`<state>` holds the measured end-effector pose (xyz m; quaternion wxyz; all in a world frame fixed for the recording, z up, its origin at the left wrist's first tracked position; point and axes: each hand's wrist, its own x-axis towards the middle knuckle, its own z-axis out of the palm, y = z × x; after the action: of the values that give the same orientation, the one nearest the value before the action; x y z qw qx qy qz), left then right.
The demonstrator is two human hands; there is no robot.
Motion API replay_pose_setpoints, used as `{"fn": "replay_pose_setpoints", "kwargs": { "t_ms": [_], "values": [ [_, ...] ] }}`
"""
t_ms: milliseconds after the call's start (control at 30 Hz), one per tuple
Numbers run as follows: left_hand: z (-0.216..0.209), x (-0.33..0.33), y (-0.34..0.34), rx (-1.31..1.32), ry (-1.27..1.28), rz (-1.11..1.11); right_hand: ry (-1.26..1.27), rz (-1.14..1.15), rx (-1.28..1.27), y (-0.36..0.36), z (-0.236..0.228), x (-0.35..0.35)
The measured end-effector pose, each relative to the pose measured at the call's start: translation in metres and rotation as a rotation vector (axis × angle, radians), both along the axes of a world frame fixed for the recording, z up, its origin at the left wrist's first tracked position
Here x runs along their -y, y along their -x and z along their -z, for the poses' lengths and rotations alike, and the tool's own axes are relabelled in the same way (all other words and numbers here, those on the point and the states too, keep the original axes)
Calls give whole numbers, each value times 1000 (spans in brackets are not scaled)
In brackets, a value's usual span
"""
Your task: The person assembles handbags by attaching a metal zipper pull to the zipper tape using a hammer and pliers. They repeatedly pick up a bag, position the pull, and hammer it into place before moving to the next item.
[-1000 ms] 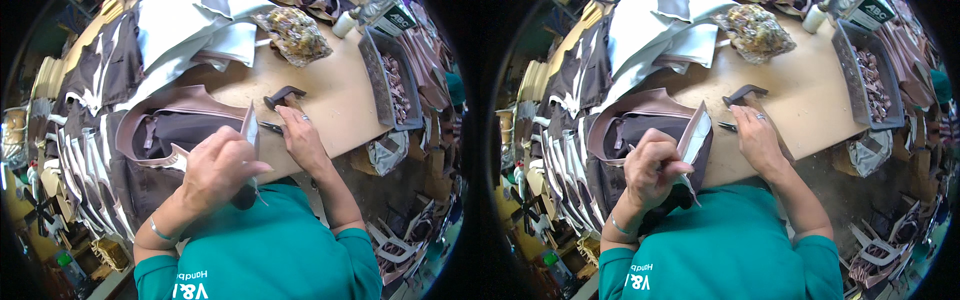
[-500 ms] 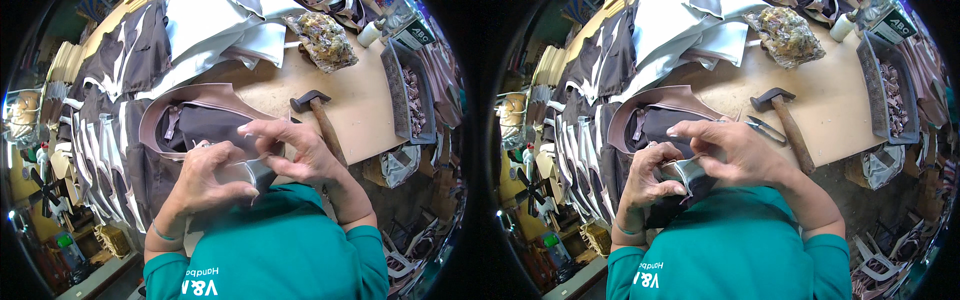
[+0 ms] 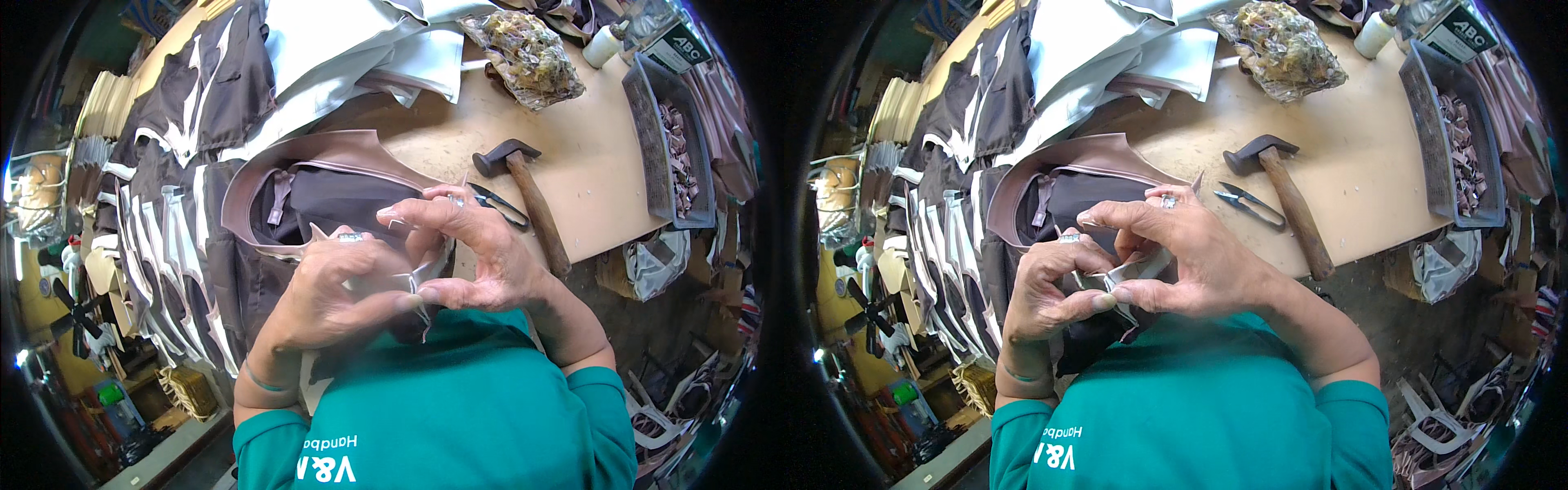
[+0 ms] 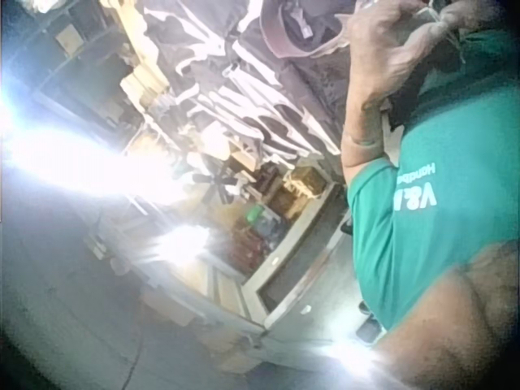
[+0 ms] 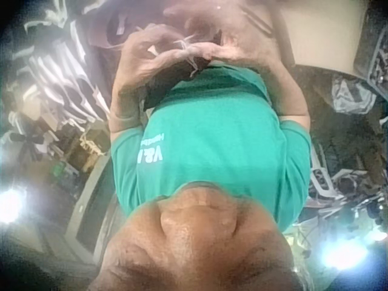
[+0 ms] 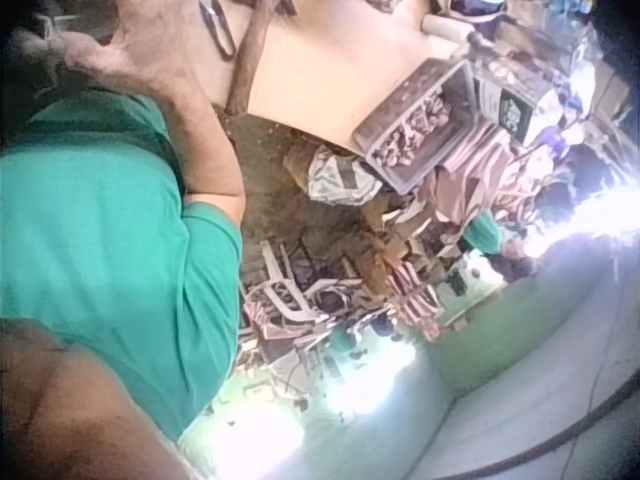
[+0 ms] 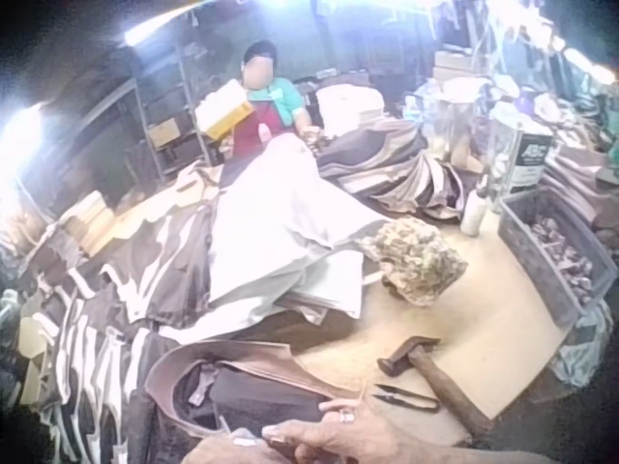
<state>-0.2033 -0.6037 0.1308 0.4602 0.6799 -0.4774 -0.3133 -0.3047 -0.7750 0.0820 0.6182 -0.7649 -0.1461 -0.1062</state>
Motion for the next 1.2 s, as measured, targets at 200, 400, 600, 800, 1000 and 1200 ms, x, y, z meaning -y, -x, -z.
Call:
{"fn": "replay_pose_setpoints", "kwargs": {
  "t_ms": [200,400,600,800,1000,1200],
  "values": [
    [-1,0,-1,-66,18,48,16,-23,-17,3,-4,2],
    [5,-4,-4,-88,40,57,25,-11,6,3,-7,-2],
    [13,-6,-1,-161,109,-21,6,-34,-21,1,-1,-1],
    [9,-7,3,3,-48,-75,59,48,85,0,6,-12],
    [-3,-11,0,3,-302,-93,125,20,-17,2,5,-9],
    [-5,-12,-3,-46,-276,-101,85,72,29,-3,3,-11]
  ]
}}
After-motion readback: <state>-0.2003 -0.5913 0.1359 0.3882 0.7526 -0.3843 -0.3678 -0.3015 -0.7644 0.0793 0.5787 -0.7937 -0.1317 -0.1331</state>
